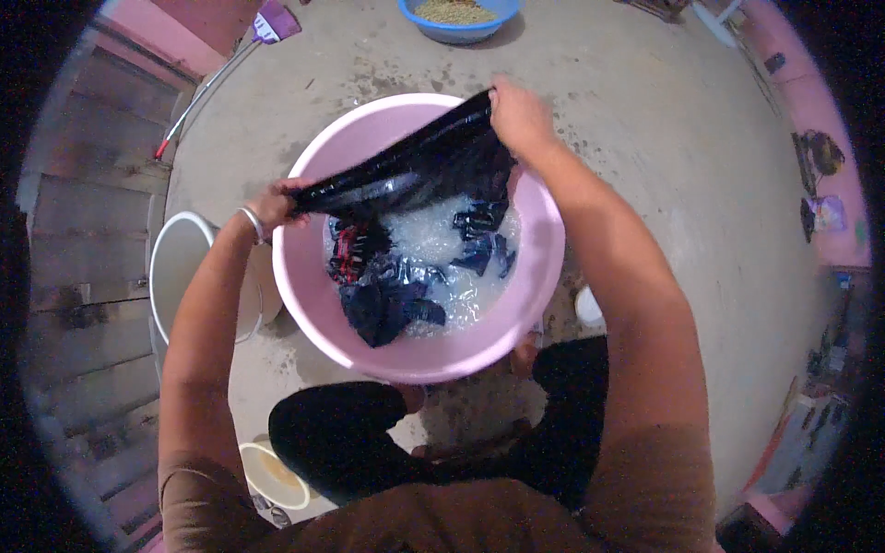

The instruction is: Hand washing clothes in a plastic basin.

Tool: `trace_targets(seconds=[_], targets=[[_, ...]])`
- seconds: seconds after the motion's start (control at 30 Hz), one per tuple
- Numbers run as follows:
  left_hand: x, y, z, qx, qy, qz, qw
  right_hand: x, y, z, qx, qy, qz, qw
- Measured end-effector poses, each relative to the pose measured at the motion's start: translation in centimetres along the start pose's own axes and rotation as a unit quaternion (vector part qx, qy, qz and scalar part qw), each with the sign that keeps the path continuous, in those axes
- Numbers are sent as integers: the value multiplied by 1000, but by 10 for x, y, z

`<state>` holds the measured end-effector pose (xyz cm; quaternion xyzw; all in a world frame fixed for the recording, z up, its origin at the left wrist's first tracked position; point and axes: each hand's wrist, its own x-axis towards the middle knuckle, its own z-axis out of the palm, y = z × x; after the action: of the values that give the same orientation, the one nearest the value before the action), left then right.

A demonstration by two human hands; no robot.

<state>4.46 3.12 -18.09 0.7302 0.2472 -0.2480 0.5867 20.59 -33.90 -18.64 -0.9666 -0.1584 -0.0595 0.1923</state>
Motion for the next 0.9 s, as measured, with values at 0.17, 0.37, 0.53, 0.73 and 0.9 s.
trace_targets(seconds=[0.17, 0.37, 0.53, 0.73, 0.9], targets=[[-82, 42, 6, 90, 36, 85, 992, 5, -25, -84, 63, 64, -14, 996], [-195, 65, 94, 609, 196, 338, 691, -12, -49, -160, 45, 100, -52, 993], [-232, 137, 70, 532, 224, 247, 778, -4, -52, -204, 104, 176, -34, 978], [-305, 291, 3, 445, 293, 391, 751, 79, -72, -346, 63, 355, -120, 925], [-413, 362, 50, 260, 329, 485, 767, 124, -100, -517, -351, 314, -56, 881]])
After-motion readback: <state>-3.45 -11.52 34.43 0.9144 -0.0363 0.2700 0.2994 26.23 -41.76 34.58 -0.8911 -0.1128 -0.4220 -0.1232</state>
